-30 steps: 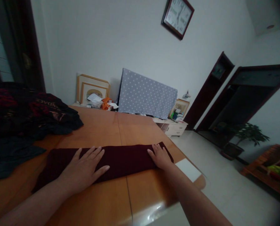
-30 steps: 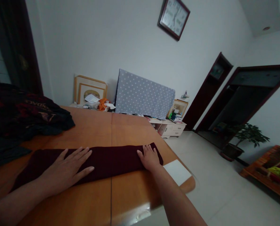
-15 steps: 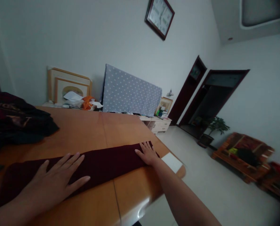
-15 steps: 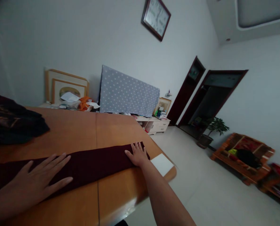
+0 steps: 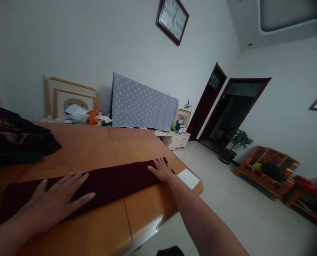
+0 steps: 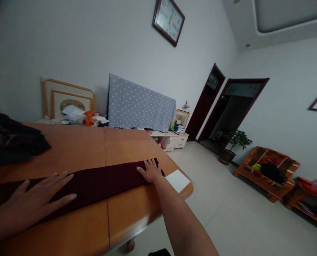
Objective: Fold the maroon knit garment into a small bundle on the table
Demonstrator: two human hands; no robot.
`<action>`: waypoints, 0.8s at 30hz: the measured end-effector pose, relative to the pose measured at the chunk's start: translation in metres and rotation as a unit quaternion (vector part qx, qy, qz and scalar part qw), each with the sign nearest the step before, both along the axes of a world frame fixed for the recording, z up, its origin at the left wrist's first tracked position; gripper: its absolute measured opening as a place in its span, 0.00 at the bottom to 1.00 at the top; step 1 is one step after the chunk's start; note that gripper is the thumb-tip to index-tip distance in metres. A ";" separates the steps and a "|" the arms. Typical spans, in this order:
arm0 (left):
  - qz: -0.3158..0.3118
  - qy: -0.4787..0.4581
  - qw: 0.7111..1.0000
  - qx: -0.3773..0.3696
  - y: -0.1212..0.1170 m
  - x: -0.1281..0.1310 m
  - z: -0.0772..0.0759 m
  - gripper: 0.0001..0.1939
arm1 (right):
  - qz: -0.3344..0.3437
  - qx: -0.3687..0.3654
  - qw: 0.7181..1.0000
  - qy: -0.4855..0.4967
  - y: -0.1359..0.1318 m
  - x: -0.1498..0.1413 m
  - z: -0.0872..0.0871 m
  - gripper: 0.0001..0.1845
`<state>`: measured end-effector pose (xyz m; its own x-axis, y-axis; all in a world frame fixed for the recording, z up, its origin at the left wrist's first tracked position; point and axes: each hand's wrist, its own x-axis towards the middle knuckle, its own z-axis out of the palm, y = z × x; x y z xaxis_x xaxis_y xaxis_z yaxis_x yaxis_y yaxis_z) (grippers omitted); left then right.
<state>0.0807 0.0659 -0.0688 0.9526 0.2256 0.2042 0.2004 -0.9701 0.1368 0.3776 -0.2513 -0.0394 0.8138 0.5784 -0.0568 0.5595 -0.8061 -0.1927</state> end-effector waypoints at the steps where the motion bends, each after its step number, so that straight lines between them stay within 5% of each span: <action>1: -0.005 0.015 1.000 0.001 0.004 0.006 0.005 0.22 | 0.001 -0.001 1.000 -0.003 0.000 0.000 -0.002 0.48; 8: 0.070 0.056 0.994 -0.064 0.011 0.004 0.010 0.48 | -0.009 -0.019 1.000 -0.019 0.004 0.006 -0.013 0.46; 13: 0.068 0.068 0.993 -0.075 0.004 0.004 0.017 0.49 | -0.005 -0.041 0.999 -0.036 0.012 -0.005 -0.001 0.45; 17: 0.071 0.057 0.992 -0.086 0.003 0.004 0.019 0.49 | 0.056 0.013 0.995 -0.085 0.039 -0.036 0.010 0.44; 21: 0.077 0.050 0.991 -0.094 0.001 0.002 0.020 0.48 | 0.157 0.039 0.985 -0.053 0.066 -0.069 0.007 0.47; 24: 0.076 0.042 0.991 -0.104 0.001 0.002 0.020 0.48 | 0.169 0.018 0.985 -0.033 0.074 -0.079 -0.002 0.47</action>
